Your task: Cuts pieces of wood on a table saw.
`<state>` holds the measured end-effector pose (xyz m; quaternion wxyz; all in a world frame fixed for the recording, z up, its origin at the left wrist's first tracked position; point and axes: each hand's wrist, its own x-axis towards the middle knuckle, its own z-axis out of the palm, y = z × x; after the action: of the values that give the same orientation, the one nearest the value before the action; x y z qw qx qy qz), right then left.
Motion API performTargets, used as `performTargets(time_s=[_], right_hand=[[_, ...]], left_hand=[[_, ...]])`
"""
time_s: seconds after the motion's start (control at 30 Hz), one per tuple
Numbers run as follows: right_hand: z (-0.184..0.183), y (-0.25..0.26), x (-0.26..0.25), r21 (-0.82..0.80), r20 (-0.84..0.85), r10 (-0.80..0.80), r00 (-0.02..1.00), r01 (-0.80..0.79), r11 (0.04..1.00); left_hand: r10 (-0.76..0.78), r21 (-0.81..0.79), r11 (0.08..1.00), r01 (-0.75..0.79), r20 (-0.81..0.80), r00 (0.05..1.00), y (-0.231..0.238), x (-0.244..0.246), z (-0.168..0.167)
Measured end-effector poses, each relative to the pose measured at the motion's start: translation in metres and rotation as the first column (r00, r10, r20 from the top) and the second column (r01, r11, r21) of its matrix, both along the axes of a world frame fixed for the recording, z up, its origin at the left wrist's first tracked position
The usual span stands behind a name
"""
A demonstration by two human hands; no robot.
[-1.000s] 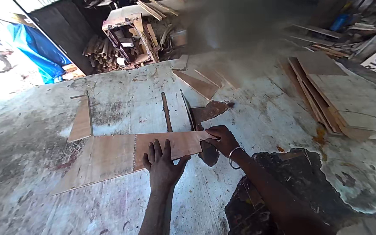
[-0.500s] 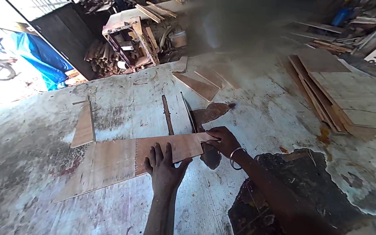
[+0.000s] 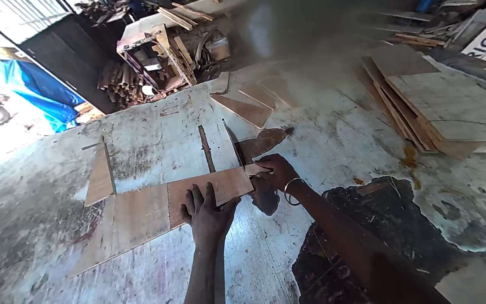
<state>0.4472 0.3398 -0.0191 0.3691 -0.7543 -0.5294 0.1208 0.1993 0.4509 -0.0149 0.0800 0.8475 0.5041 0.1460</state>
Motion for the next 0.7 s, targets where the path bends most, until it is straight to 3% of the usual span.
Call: performTargets(time_s=[0.7], right_hand=[[0.002, 0.035, 0.015, 0.018, 0.008, -0.015, 1.0, 0.014, 1.0]], left_hand=[[0.023, -0.092, 0.995, -0.035, -0.121, 0.992, 0.035, 0.024, 0.008]])
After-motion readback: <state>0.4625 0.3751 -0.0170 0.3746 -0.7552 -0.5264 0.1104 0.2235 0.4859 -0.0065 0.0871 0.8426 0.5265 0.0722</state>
